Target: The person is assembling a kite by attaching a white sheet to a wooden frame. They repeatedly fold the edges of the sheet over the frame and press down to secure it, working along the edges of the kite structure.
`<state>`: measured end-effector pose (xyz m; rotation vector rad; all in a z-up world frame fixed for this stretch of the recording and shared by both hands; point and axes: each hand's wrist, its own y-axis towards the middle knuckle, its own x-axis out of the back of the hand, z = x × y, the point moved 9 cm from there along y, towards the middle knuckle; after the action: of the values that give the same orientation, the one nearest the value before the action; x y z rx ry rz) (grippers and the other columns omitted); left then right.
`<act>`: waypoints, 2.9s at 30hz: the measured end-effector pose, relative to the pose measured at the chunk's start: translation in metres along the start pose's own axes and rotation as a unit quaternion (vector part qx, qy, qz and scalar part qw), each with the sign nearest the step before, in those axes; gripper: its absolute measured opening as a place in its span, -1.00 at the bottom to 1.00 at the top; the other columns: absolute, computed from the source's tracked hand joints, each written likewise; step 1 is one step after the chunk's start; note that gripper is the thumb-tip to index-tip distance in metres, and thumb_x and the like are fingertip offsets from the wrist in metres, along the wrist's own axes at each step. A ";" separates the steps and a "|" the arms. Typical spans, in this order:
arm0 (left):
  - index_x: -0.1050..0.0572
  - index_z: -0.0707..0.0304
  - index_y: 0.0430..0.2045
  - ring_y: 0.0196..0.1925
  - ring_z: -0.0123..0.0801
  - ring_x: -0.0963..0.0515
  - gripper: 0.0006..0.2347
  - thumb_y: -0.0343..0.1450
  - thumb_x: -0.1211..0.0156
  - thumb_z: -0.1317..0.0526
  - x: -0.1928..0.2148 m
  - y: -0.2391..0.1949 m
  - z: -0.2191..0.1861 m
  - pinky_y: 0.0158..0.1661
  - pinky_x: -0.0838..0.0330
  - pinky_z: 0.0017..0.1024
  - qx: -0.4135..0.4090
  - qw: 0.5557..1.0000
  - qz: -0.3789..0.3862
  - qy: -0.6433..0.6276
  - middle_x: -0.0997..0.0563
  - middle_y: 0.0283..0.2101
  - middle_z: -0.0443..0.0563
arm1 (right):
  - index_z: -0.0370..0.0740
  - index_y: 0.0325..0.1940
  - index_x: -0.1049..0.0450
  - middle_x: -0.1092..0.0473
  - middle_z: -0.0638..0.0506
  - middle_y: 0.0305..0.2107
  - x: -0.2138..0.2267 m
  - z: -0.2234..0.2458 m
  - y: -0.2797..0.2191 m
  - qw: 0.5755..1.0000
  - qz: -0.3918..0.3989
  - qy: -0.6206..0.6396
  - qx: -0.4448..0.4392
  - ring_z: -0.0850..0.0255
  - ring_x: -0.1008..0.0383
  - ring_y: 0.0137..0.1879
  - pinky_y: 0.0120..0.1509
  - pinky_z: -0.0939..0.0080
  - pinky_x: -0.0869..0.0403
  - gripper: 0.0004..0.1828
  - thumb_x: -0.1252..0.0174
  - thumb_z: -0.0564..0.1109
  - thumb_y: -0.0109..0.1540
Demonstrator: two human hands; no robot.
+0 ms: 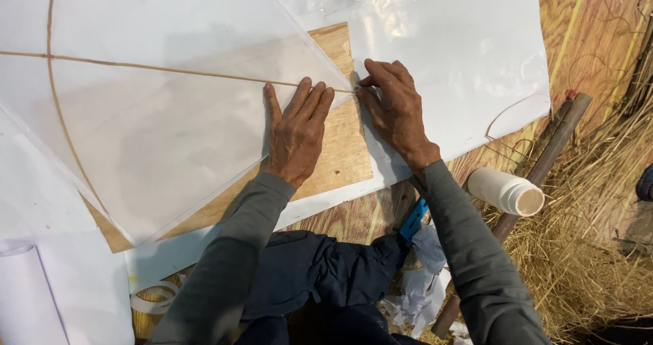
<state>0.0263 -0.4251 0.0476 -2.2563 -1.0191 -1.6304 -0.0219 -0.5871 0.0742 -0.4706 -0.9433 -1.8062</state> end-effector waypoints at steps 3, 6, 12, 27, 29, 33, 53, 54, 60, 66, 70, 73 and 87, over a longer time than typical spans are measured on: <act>-0.45 0.16 0.31 0.51 -0.07 -0.31 -0.60 0.53 -0.23 0.37 -0.003 0.000 0.001 0.43 0.30 0.51 0.006 1.000 0.013 -0.001 -0.54 0.33 0.12 | -0.30 0.42 -0.37 -0.58 -0.16 -0.20 0.000 -0.001 0.000 0.999 -0.003 0.025 -0.025 -0.08 -0.47 0.27 0.52 -0.36 -0.22 -0.44 -0.29 -0.30 0.33; -0.44 0.09 0.33 0.53 -0.12 -0.27 -0.61 0.55 -0.22 0.34 -0.005 -0.001 0.002 0.44 0.34 0.53 0.009 1.000 0.024 0.012 -0.51 0.36 0.06 | -0.33 0.40 -0.37 -0.58 -0.15 -0.24 -0.002 -0.004 0.000 0.998 -0.012 0.036 -0.057 -0.08 -0.49 0.24 0.51 -0.37 -0.20 -0.47 -0.30 -0.27 0.34; -0.46 0.11 0.29 0.53 -0.08 -0.25 -0.67 0.59 -0.15 0.32 -0.004 -0.001 0.001 0.38 0.34 0.67 -0.003 0.999 0.035 -0.004 -0.47 0.37 0.15 | -0.31 0.46 -0.27 -0.56 -0.19 -0.21 0.006 0.004 -0.016 0.992 -0.082 0.004 -0.091 -0.12 -0.53 0.16 0.46 -0.38 -0.29 -0.44 -0.20 -0.35 0.37; -0.44 0.00 0.33 0.54 -0.17 -0.24 -0.62 0.58 -0.21 0.30 -0.008 0.000 0.004 0.40 0.40 0.62 0.016 0.999 0.045 0.008 -0.48 0.38 0.03 | -0.25 0.42 -0.30 -0.58 0.05 -0.28 -0.002 0.016 -0.029 0.977 -0.128 -0.073 -0.157 0.13 -0.52 0.03 0.43 -0.15 -0.18 -0.39 -0.36 -0.16 0.33; -0.44 -0.01 0.32 0.54 -0.16 -0.25 -0.61 0.56 -0.24 0.31 -0.009 0.000 0.005 0.40 0.39 0.63 0.016 0.999 0.045 0.014 -0.49 0.38 0.01 | -0.29 0.39 -0.31 -0.58 0.05 -0.31 0.000 0.021 -0.028 0.971 -0.138 -0.062 -0.186 0.16 -0.52 0.01 0.42 -0.18 -0.14 -0.42 -0.34 -0.16 0.33; -0.45 -0.01 0.32 0.54 -0.17 -0.26 -0.61 0.55 -0.25 0.31 -0.006 0.001 0.003 0.40 0.39 0.62 0.014 0.999 0.048 0.014 -0.50 0.37 0.01 | -0.34 0.38 -0.32 -0.60 0.02 -0.31 -0.001 0.018 -0.029 0.971 -0.151 -0.057 -0.177 0.13 -0.53 -0.01 0.36 -0.16 -0.16 -0.40 -0.37 -0.19 0.31; -0.37 -0.03 0.39 0.57 -0.19 -0.19 -0.59 0.60 -0.18 0.29 -0.017 -0.003 0.010 0.42 0.52 0.59 0.018 0.997 0.074 0.012 -0.42 0.45 -0.04 | -0.23 0.47 -0.31 -0.58 -0.06 -0.28 -0.007 0.002 0.001 0.998 0.014 -0.034 -0.052 -0.03 -0.46 0.07 0.21 -0.11 -0.30 -0.26 -0.37 -0.35 0.21; -0.37 -0.03 0.39 0.57 -0.19 -0.19 -0.59 0.60 -0.18 0.29 -0.017 -0.003 0.010 0.42 0.52 0.59 0.018 0.997 0.073 0.012 -0.42 0.45 -0.04 | -0.23 0.47 -0.31 -0.58 -0.06 -0.28 -0.002 0.005 0.006 0.998 0.014 -0.034 -0.052 -0.03 -0.46 0.07 0.21 -0.11 -0.30 -0.26 -0.37 -0.35 0.21; -0.23 0.19 0.47 0.61 -0.03 -0.13 -0.53 0.60 -0.09 0.42 -0.015 -0.005 0.009 0.34 0.64 0.60 -0.018 0.994 0.083 -0.070 -0.29 0.53 0.12 | -0.48 0.39 -0.23 -0.56 -0.15 -0.28 -0.005 0.005 0.036 0.989 0.125 0.005 -0.080 -0.11 -0.43 -0.06 0.01 -0.14 -0.36 -0.30 -0.26 -0.31 0.18; -0.22 0.19 0.47 0.62 -0.08 -0.10 -0.52 0.59 -0.03 0.46 -0.019 -0.005 0.011 0.34 0.61 0.59 -0.019 0.993 0.108 -0.047 -0.25 0.55 0.06 | -0.46 0.25 -0.17 -0.55 -0.16 -0.36 -0.014 -0.024 0.053 0.931 0.217 0.077 -0.282 0.01 -0.64 -0.33 -0.29 0.10 -0.68 -0.23 -0.46 -0.38 0.08; -0.31 0.27 0.41 0.57 0.03 -0.23 -0.56 0.57 -0.11 0.46 -0.005 0.000 0.006 0.34 0.58 0.61 -0.025 0.994 0.073 -0.072 -0.39 0.47 0.14 | -0.24 0.15 -0.14 -0.50 -0.04 -0.43 -0.014 -0.033 0.061 0.909 0.240 0.033 -0.338 0.09 -0.53 -0.36 -0.35 0.07 -0.50 -0.08 -0.62 -0.26 -0.09; -0.40 0.29 0.36 0.53 0.07 -0.32 -0.58 0.55 -0.18 0.45 0.002 0.004 0.005 0.33 0.54 0.62 -0.029 0.996 0.045 -0.077 -0.48 0.41 0.15 | -0.21 0.23 -0.10 -0.49 -0.04 -0.46 -0.013 -0.036 0.063 0.912 0.245 0.028 -0.327 0.08 -0.53 -0.39 -0.38 0.06 -0.52 0.03 -0.65 -0.26 -0.12; -0.32 0.23 0.41 0.57 -0.07 -0.24 -0.58 0.59 -0.09 0.39 -0.007 -0.001 0.010 0.29 0.55 0.66 -0.019 0.996 0.063 -0.059 -0.44 0.45 0.08 | -0.27 0.42 -0.10 -0.47 0.08 -0.32 0.004 -0.021 0.035 0.936 0.093 0.134 -0.312 0.26 -0.52 -0.20 -0.07 0.22 -0.53 -0.09 -0.52 -0.21 0.14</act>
<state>0.0320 -0.4227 0.0372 -2.4136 -0.8575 -1.4940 0.0098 -0.6122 0.0772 -0.6560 -0.1134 -1.9118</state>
